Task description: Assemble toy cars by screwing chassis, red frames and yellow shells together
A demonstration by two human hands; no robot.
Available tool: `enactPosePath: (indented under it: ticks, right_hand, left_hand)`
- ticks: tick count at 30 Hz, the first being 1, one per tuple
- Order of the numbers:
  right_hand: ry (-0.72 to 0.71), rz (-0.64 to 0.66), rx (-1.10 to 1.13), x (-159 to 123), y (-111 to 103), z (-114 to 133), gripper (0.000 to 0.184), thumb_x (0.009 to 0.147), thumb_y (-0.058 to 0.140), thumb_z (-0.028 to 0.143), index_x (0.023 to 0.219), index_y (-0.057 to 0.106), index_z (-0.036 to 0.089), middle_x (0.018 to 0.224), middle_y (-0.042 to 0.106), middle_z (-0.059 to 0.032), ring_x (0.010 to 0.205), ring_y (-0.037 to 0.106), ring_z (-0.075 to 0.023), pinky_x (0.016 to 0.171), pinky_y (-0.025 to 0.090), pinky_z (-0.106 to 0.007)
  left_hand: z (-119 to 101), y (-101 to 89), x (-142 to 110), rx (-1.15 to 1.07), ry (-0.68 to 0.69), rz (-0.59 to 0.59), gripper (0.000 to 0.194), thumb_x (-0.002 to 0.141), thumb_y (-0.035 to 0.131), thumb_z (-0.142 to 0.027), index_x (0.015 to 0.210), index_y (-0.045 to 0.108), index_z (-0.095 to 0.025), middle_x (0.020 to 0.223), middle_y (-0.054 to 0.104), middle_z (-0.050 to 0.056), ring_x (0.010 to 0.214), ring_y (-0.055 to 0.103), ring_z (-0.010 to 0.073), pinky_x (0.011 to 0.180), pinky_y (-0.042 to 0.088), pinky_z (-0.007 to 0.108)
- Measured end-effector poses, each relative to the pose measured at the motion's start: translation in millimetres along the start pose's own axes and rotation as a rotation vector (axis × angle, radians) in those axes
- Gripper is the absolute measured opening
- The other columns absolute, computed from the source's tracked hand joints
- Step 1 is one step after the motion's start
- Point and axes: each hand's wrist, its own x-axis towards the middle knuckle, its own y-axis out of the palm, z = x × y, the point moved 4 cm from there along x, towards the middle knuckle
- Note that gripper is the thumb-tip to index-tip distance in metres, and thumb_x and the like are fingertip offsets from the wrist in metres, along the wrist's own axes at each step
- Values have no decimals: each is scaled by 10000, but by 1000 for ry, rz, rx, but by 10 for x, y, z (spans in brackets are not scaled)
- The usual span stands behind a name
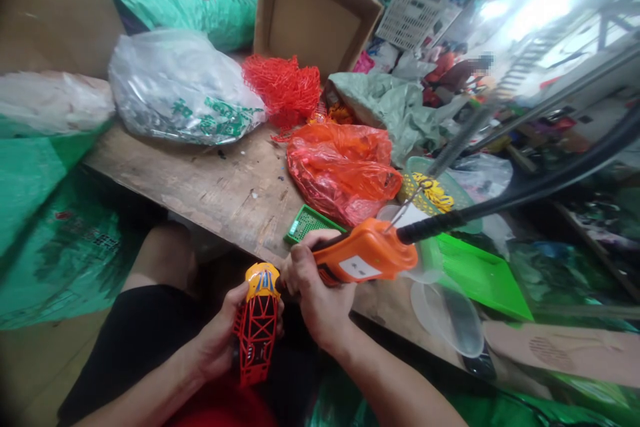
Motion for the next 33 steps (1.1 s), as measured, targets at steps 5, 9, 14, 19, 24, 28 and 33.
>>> enactPosePath:
  ticks: [5, 9, 14, 19, 24, 28, 33]
  right_hand:
    - [5, -31, -10, -5, -9, 7, 175, 953, 682, 279, 860, 541, 235, 496, 445, 125, 386, 403, -52, 435, 428, -187]
    - [21, -50, -26, -14, -10, -15, 171, 952, 681, 286, 869, 539, 239, 494, 454, 125, 387, 408, -56, 420, 434, -181]
    - [17, -66, -16, 12, -3, -26, 187, 942, 695, 284, 852, 540, 231, 479, 443, 130, 374, 393, -44, 433, 425, -181]
    - [81, -51, -31, 78, 32, 17, 233, 903, 736, 352, 853, 544, 230, 479, 415, 127, 375, 373, -54, 418, 395, -197]
    - [10, -53, -62, 272, 3, 257, 239, 877, 749, 388, 888, 569, 231, 475, 378, 132, 362, 326, -56, 418, 380, -219]
    - [-135, -149, -116, 576, -141, 338, 292, 846, 785, 377, 812, 534, 231, 457, 388, 129, 367, 332, -60, 410, 357, -215]
    - [-220, -205, -112, 906, -329, 111, 347, 797, 817, 408, 841, 525, 227, 467, 421, 133, 375, 352, -61, 411, 347, -218]
  left_hand:
    - [15, 7, -14, 38, 14, -16, 544, 839, 666, -591, 960, 750, -67, 839, 748, 103, 675, 703, 204, 644, 561, 293]
    - [36, -7, -20, 38, 11, -16, 584, 809, 685, -630, 966, 750, -72, 834, 739, 96, 672, 688, 197, 640, 554, 291]
    - [6, -5, -24, 99, 49, -24, 595, 764, 729, -641, 953, 755, -77, 799, 731, 92, 680, 667, 185, 647, 543, 270]
    - [-8, 35, 25, 88, 25, 44, 612, 763, 704, -663, 910, 757, -72, 727, 710, 85, 611, 646, 175, 587, 519, 259]
    - [25, 25, 77, 105, -2, 75, 653, 737, 704, -690, 885, 759, -57, 714, 706, 105, 624, 646, 179, 605, 521, 260]
    - [39, 11, 91, 126, -1, 88, 652, 742, 685, -705, 849, 752, -65, 699, 691, 104, 613, 629, 170, 564, 493, 241]
    - [36, 57, 106, 172, -37, 122, 651, 750, 661, -727, 824, 738, -85, 642, 663, 86, 549, 569, 139, 525, 452, 222]
